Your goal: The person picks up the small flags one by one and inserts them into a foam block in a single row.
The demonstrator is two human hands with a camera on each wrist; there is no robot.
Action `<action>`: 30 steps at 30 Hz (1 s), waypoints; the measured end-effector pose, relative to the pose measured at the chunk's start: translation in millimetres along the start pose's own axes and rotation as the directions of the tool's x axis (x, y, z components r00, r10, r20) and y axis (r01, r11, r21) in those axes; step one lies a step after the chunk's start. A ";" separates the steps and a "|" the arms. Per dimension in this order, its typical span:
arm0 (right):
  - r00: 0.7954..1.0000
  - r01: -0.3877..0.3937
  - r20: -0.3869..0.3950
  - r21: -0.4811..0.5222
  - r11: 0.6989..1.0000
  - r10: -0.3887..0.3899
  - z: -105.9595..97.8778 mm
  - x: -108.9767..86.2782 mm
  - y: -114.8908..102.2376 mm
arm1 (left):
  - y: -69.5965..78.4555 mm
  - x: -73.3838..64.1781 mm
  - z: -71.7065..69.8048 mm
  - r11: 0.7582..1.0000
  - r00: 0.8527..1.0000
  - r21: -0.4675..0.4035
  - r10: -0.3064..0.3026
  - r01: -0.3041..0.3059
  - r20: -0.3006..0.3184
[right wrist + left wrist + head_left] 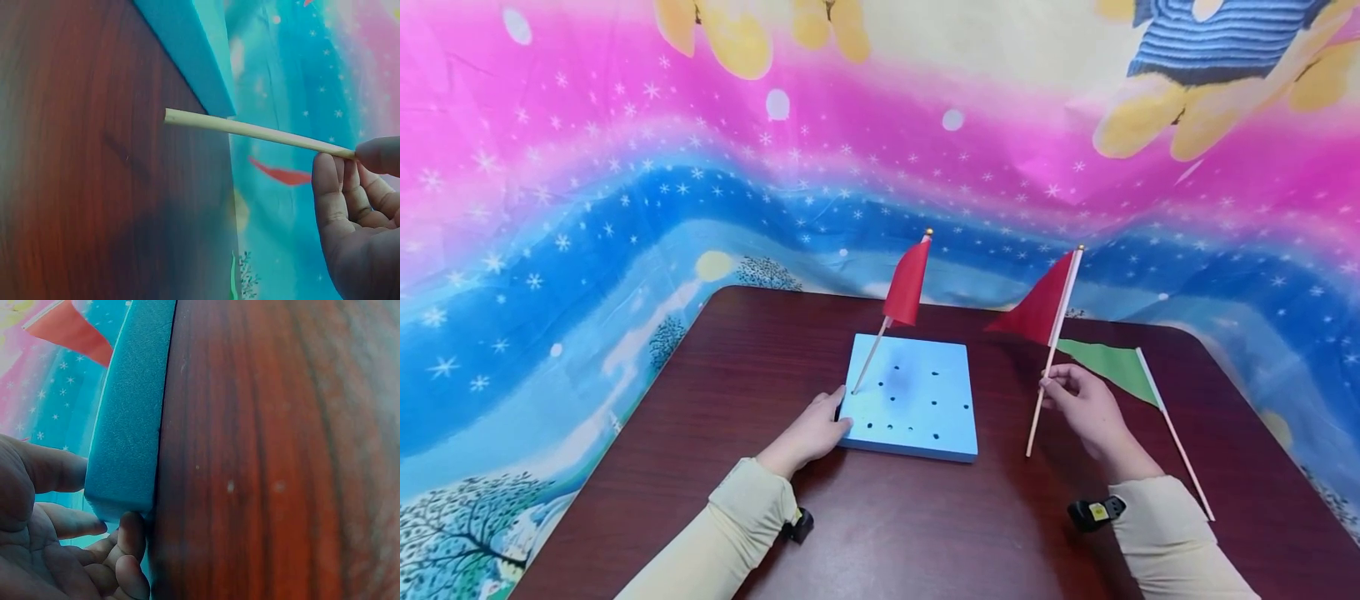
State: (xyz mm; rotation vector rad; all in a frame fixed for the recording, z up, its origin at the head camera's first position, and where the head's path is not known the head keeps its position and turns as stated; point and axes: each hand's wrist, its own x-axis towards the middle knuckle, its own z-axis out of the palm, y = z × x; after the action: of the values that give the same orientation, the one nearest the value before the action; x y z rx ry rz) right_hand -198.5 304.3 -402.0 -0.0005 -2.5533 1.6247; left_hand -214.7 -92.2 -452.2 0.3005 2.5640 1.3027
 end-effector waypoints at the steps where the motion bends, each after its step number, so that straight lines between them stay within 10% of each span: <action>1: 1.000 0.007 -0.005 0.001 1.000 -0.007 1.7 -0.3 -1.8 | -0.1 -0.2 0.0 1.000 1.000 -0.001 -0.003 0.003 0.001; 30: 0.989 0.119 -0.089 0.044 0.992 -0.114 60.7 7.6 -31.4 | 0.9 0.2 0.8 1.000 1.000 0.005 0.003 -0.003 -0.017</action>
State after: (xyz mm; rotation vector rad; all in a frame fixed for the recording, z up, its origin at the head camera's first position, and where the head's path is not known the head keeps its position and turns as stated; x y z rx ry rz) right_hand -210.0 236.7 -398.3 0.0797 -2.4016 1.6076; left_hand -214.6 -91.1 -452.0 0.2959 2.5824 1.3057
